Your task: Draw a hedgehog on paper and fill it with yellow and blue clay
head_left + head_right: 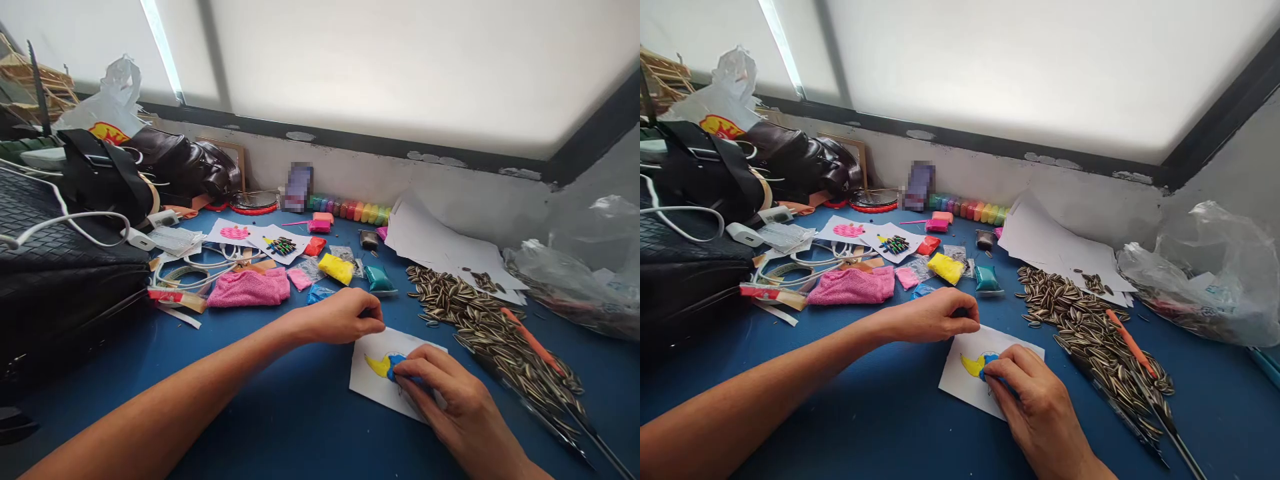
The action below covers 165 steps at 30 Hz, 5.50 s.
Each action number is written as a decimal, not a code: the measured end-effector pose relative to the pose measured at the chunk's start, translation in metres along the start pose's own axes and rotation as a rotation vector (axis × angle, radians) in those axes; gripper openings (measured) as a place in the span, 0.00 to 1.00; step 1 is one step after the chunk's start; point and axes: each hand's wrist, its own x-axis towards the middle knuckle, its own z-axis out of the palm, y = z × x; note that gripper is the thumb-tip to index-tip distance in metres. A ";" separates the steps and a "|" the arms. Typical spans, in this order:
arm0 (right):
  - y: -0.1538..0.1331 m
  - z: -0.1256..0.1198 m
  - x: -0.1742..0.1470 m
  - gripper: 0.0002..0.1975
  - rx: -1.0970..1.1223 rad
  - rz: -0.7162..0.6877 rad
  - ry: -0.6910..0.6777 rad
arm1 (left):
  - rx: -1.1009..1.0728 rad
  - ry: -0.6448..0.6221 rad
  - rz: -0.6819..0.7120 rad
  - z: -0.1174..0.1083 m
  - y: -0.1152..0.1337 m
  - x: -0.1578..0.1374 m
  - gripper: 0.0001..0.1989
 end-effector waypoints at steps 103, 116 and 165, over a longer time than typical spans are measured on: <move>0.011 0.006 -0.030 0.22 -0.464 -0.303 0.042 | 0.220 -0.195 0.020 0.002 -0.006 -0.001 0.07; 0.007 0.001 -0.031 0.18 -0.341 -0.329 0.078 | 0.232 -0.203 0.026 0.001 -0.006 -0.001 0.07; 0.003 0.007 -0.024 0.16 -0.443 -0.385 0.093 | 0.400 -0.295 0.019 0.000 0.001 -0.006 0.22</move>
